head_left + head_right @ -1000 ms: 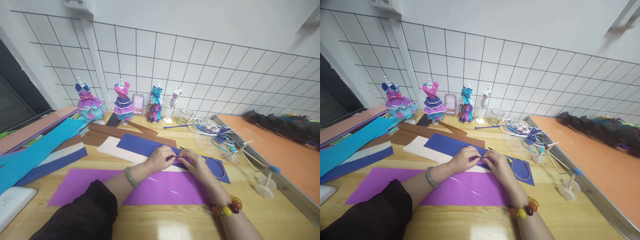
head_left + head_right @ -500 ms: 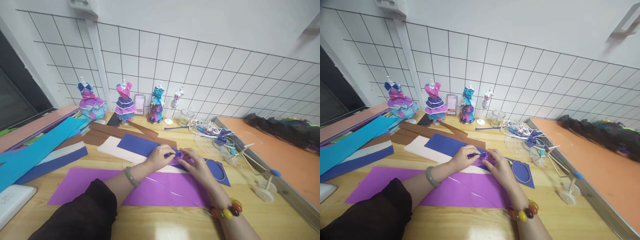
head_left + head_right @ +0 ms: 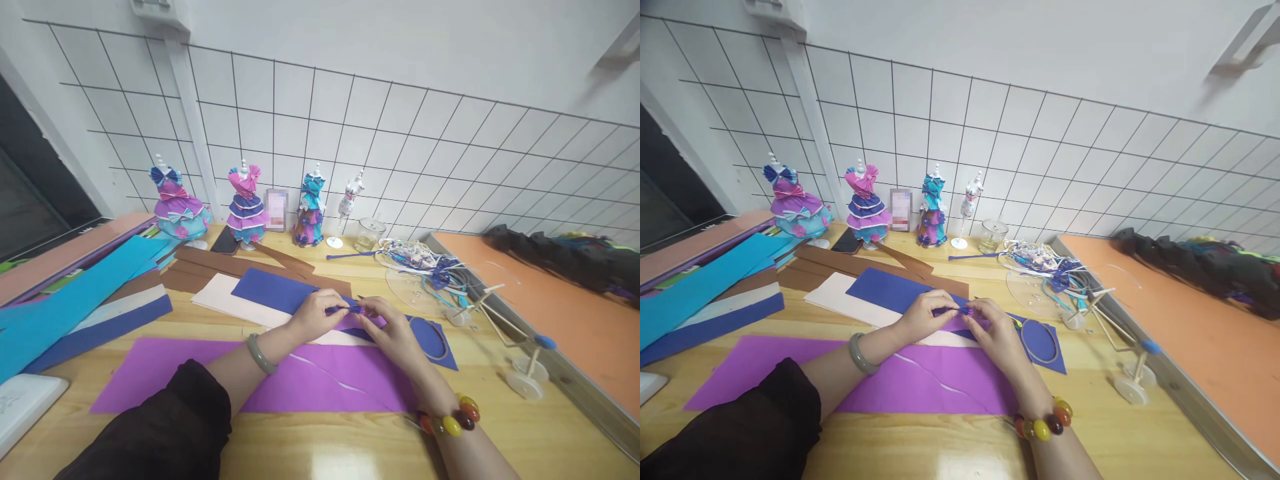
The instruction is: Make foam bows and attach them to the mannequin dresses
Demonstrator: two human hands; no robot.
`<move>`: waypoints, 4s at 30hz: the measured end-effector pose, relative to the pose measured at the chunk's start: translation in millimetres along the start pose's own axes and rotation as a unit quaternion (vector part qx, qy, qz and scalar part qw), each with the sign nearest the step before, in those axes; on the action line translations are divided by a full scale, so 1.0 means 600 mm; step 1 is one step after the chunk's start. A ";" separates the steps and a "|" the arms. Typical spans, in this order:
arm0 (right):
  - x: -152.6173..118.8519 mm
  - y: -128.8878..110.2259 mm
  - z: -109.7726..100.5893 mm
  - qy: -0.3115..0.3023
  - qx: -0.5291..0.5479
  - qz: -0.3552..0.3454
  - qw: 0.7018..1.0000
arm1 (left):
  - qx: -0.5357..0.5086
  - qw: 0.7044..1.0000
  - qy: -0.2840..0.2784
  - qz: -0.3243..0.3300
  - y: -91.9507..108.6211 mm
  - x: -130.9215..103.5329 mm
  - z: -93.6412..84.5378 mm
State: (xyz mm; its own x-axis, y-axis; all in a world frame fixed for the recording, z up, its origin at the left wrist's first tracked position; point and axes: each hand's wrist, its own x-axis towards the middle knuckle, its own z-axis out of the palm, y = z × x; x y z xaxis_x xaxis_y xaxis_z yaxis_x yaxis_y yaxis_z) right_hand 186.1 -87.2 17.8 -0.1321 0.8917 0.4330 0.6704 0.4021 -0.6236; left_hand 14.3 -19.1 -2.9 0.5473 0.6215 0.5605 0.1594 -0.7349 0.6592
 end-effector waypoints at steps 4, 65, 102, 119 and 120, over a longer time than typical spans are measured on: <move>0.001 0.004 -0.002 0.013 0.002 -0.004 1.000 | 0.013 1.000 -0.001 0.004 0.000 0.000 0.000; -0.005 0.009 0.012 0.072 -0.055 -0.078 0.993 | -0.388 0.891 -0.016 -0.233 0.009 0.011 -0.004; -0.003 -0.003 0.017 0.009 -0.065 -0.064 0.996 | 0.138 0.987 -0.039 0.071 0.036 -0.003 -0.005; -0.002 -0.017 0.014 -0.023 -0.088 -0.024 0.996 | 0.166 0.984 -0.043 0.056 0.023 -0.004 0.000; -0.002 -0.017 0.013 -0.028 -0.091 -0.021 0.995 | 0.167 0.983 -0.043 0.056 0.023 -0.005 0.000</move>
State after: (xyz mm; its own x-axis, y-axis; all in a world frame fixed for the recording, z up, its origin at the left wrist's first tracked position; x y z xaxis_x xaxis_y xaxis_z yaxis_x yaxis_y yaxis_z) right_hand 173.4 -90.8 18.7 -0.1988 0.8872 0.4163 0.7844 0.3987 -0.4752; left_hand 15.2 -30.9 4.4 0.6416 0.5177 0.5659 0.3483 -0.8541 0.3864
